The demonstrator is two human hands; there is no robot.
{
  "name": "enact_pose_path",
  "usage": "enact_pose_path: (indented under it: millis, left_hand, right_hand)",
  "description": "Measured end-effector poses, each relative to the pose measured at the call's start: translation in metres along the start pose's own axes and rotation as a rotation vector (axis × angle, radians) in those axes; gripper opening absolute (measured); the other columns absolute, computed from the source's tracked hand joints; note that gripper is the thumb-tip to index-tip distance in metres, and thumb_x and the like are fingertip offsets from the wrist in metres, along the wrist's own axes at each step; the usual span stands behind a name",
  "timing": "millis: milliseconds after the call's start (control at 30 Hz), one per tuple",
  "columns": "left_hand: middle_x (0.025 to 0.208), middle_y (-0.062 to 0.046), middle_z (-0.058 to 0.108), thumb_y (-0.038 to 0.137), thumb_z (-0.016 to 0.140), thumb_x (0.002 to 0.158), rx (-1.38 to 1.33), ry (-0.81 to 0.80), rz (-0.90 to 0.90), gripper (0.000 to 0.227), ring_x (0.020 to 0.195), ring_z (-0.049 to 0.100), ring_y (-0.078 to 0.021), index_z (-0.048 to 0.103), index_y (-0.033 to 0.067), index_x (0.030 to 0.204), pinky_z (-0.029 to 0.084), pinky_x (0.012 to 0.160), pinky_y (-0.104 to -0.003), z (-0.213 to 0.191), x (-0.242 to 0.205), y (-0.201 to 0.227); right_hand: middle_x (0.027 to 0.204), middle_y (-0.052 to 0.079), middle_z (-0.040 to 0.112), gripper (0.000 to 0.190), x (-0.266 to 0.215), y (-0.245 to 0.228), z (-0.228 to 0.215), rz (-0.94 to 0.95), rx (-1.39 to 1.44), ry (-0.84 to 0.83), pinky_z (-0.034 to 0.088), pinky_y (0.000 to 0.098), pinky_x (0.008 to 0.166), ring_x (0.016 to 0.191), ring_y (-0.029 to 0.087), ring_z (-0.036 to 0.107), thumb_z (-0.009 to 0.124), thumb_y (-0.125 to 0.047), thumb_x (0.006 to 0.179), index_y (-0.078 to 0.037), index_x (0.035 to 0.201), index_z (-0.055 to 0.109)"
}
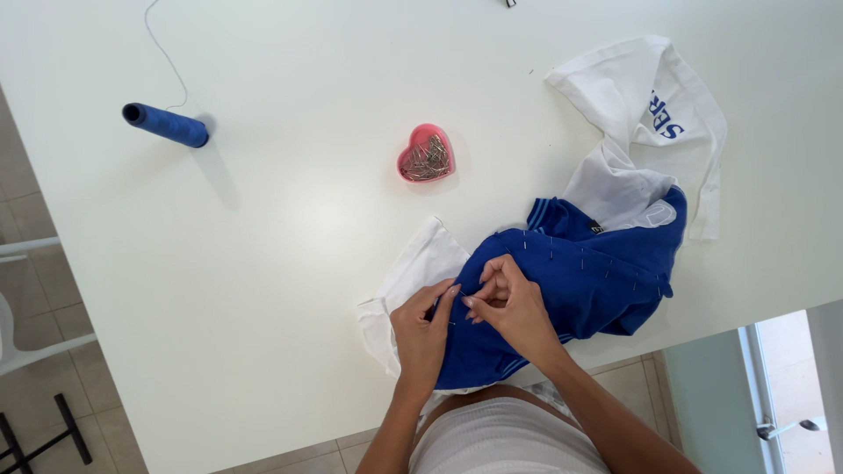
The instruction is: Pinning pieces of a blue and white garment together on a work table in preparation for sewing
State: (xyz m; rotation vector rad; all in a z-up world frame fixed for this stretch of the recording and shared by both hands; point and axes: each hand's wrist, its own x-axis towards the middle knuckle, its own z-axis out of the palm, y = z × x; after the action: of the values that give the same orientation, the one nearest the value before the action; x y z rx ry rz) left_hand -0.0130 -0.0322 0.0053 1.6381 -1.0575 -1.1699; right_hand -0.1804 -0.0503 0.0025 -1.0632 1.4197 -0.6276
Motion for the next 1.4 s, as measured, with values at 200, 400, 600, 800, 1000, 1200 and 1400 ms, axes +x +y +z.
enact_pose_path:
  millis: [200,400,600,800,1000,1200,1400]
  left_hand:
    - [0.094,-0.012,0.088,0.004,0.079,0.098,0.079,-0.022,0.105,0.014,0.084,0.084,-0.0285,0.089,0.0064,0.108,0.064,0.072,-0.035,0.0,-0.004,-0.001]
    - [0.095,-0.011,0.087,0.002,0.078,0.097,0.102,-0.088,0.156,0.014,0.087,0.084,-0.0282,0.088,0.0056,0.106,0.066,0.077,-0.035,-0.004,-0.001,-0.004]
    - [0.096,-0.008,0.087,0.008,0.082,0.096,0.014,-0.066,0.066,0.012,0.082,0.08,-0.0202,0.09,0.0084,0.106,0.062,0.073,-0.033,-0.004,0.002,-0.001]
    - [0.091,-0.005,0.087,0.01,0.086,0.094,-0.188,-0.003,-0.201,0.014,0.056,0.057,-0.0046,0.09,0.0082,0.107,0.05,0.053,-0.025,0.001,-0.001,-0.011]
    - [0.094,-0.009,0.084,0.009,0.084,0.095,-0.472,-0.036,-0.38,0.024,0.057,0.066,-0.0068,0.08,0.0013,0.117,0.051,0.051,-0.023,0.005,-0.001,-0.029]
    - [0.095,-0.008,0.085,0.009,0.082,0.098,-0.409,-0.074,-0.318,0.02,0.052,0.059,-0.0022,0.075,0.0039,0.116,0.045,0.048,-0.021,0.003,-0.004,-0.028]
    - [0.093,-0.002,0.089,0.015,0.083,0.097,-0.008,-0.062,-0.123,0.011,0.051,0.052,-0.01,0.079,0.013,0.107,0.045,0.052,-0.026,-0.006,-0.004,-0.004]
  right_hand:
    - [0.08,0.018,0.084,0.035,0.005,0.0,0.0,0.012,-0.014,-0.017,0.069,0.0319,0.06,0.064,0.023,0.083,0.08,0.004,0.087,-0.005,0.109,0.054]
    - [0.08,0.018,0.084,0.033,0.005,0.0,0.002,-0.012,0.001,0.004,0.069,0.0329,0.061,0.066,0.024,0.083,0.079,0.004,0.087,-0.007,0.105,0.053]
    - [0.082,0.016,0.086,0.032,0.002,-0.001,0.002,-0.054,-0.042,-0.005,0.069,0.034,0.064,0.07,0.024,0.085,0.082,0.004,0.088,-0.009,0.1,0.055]
    - [0.084,0.013,0.087,0.034,0.002,0.003,0.001,-0.064,-0.01,0.023,0.067,0.0335,0.069,0.075,0.022,0.084,0.087,-0.001,0.088,-0.01,0.097,0.055]
    - [0.078,0.012,0.087,0.043,0.003,0.017,-0.003,-0.08,0.048,0.05,0.066,0.0291,0.067,0.071,0.019,0.084,0.091,-0.005,0.087,-0.014,0.086,0.049]
    - [0.072,0.011,0.085,0.05,0.002,0.015,-0.002,-0.113,0.054,0.054,0.065,0.0281,0.063,0.064,0.018,0.084,0.093,-0.007,0.086,-0.014,0.073,0.045]
    - [0.078,0.01,0.079,0.034,0.035,-0.036,-0.053,-0.297,-0.565,-0.06,0.056,0.0427,0.075,0.077,0.031,0.076,0.09,-0.037,0.084,-0.013,0.095,0.069]
